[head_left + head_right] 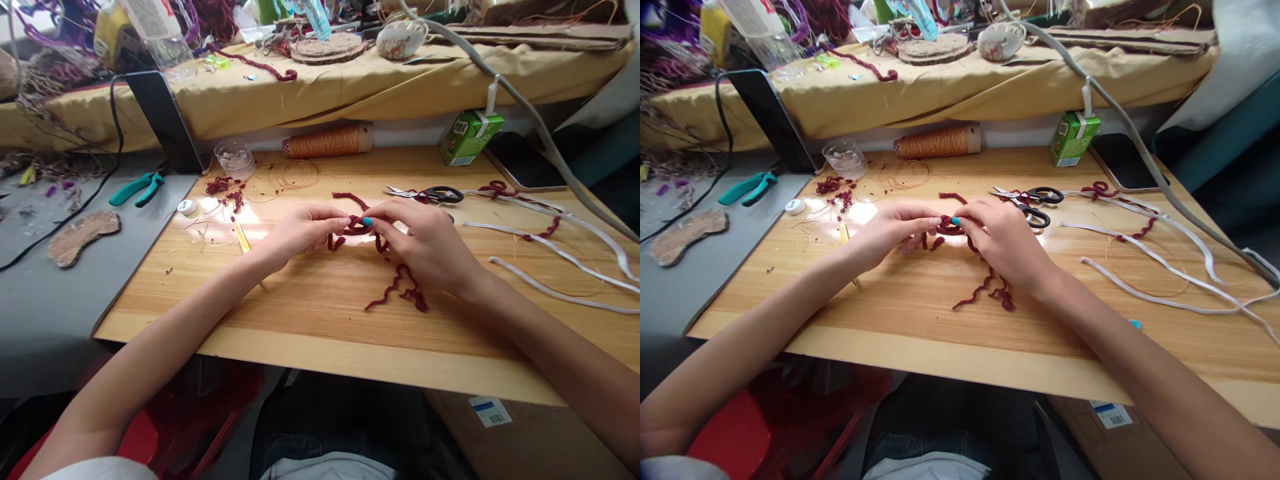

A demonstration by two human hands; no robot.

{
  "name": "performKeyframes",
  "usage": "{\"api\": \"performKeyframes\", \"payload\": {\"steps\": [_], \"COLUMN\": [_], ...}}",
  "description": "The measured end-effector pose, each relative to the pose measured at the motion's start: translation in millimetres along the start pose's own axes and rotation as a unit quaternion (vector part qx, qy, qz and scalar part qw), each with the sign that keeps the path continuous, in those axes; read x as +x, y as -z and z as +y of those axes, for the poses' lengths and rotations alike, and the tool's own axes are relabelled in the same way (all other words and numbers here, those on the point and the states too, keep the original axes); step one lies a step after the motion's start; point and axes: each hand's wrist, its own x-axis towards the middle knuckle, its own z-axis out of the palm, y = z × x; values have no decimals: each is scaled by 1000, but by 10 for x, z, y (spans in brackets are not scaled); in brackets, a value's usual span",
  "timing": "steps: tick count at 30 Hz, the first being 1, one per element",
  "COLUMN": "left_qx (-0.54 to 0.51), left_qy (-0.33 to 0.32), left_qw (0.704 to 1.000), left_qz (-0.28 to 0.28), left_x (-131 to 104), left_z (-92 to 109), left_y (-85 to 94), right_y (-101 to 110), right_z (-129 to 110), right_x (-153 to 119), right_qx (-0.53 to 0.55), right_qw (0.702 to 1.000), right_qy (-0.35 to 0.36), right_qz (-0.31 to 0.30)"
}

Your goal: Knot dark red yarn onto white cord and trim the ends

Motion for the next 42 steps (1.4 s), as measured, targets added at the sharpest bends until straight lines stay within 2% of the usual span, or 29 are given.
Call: {"api": "performKeyframes", "payload": {"steps": [4,10,15,19,26,29,32,35,42], "left_qx": [10,44,46,24,-30,-46,-40,-19,10], "left_qy": [-19,9,9,21,35,36,31,28,7], "left_qw": [1000,999,999,999,999,998,998,999,999], "left_qz": [19,-8,3,4,-6,-25,-35,-37,-34], "left_x": [-9,-17,-25,-22,-1,-11,-21,-24,-33], "left_z": [6,9,33,35,11,19,24,30,42], "left_y": [-3,-12,-28,-21,-5,-19,-28,-26,-25], "right_y": [15,20,14,16,36,35,31,23,26], "right_z": [-26,-34,-13,-11,-29,-47,-60,-54,-46], "right_x": [7,8,33,52,33,32,39,46,50], "right_qx": [26,76,193,238,157,167,230,281,247], "right_qw": [999,994,966,955,980,976,956,939,951], "right_qy": [-30,-78,-170,-165,-102,-126,-169,-183,-167], "right_qz": [-11,-16,-37,-60,-60,-53,-60,-72,-76]}}
